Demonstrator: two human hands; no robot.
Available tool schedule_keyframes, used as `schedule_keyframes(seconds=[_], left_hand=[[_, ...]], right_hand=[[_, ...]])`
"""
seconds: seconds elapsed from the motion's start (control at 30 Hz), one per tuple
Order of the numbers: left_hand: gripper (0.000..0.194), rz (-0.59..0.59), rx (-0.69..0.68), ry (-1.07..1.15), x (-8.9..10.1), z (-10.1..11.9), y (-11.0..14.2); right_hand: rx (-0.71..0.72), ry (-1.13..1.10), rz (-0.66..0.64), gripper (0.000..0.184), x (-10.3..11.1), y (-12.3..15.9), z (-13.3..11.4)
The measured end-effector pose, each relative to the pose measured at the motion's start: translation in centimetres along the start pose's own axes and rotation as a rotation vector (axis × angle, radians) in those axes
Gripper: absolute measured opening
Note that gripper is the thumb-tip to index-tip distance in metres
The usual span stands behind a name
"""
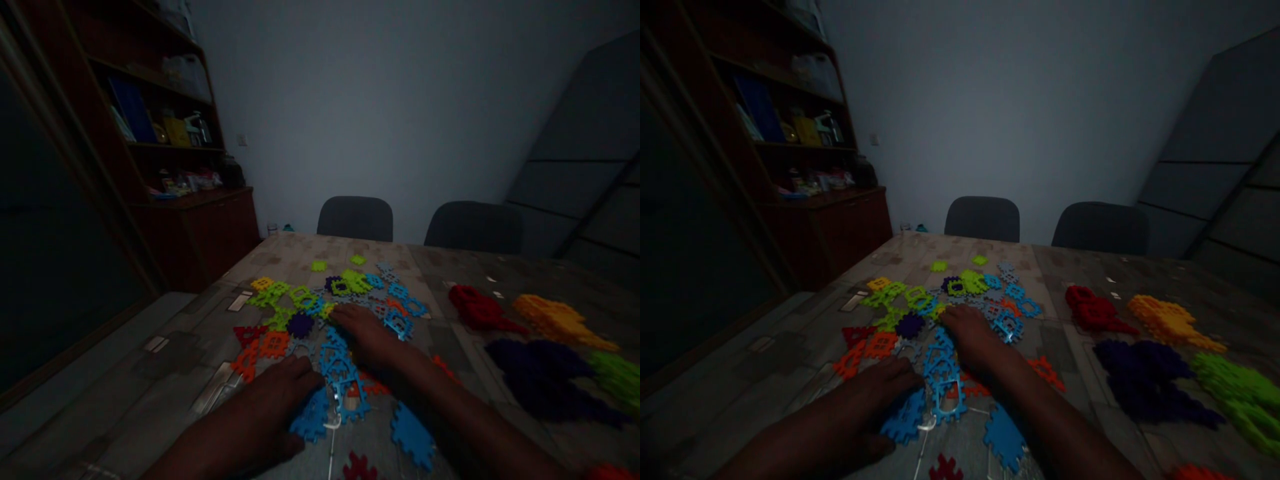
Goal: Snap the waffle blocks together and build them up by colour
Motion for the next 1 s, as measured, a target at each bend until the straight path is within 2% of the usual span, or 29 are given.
schedule_keyframes(seconds=[0.07,0.13,0.2,0.3,0.4,0.47,0.57,0.73,0.87,1.0], left_hand=[[0.075,0.007,0.002,0.003,0.2,0.2,0.0],[0.074,0.009,0.006,0.005,0.5,0.4,-0.1],[0.073,0.005,0.014,0.001,0.7,0.7,-0.1],[0.071,-0.017,0.022,0.000,0.7,0.8,0.0],[0.074,-0.027,0.023,-0.004,0.4,0.5,0.0],[0.076,-0.007,0.008,-0.008,0.3,0.3,-0.1],[0.073,0.010,-0.003,-0.004,0.3,0.2,-0.1],[0.071,-0.012,0.010,0.003,0.6,0.7,0.0],[0.072,-0.014,0.010,-0.012,0.6,0.8,0.0],[0.072,-0.010,0.016,-0.024,0.4,0.6,0.0]], right_hand=[[0.062,-0.032,-0.014,0.066,-0.4,-0.2,-1.4],[0.077,-0.045,-0.016,0.055,-0.2,-0.7,-1.8],[0.019,-0.028,0.002,0.039,0.6,-1.5,-0.8],[-0.112,0.046,-0.008,0.019,1.5,-2.4,2.1],[-0.186,0.134,-0.059,0.022,1.5,-2.3,4.2],[-0.212,0.183,-0.073,0.023,1.4,-2.0,4.7],[-0.213,0.223,-0.072,0.021,1.1,-2.0,4.0],[-0.126,0.188,-0.046,0.020,1.1,-2.7,1.7],[-0.131,0.134,0.006,0.024,1.9,-3.1,2.1],[-0.053,0.052,-0.020,0.024,1.1,-3.2,1.4]])
Point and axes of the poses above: each hand's wrist, its own y-axis away from the middle knuckle, its own x-axis out of the back of the hand, z = x × y, the point moved 10 cm from there along -y, towards the middle knuckle, and after that the axes turned 9 degrees about -x, right-handed, at the moved point
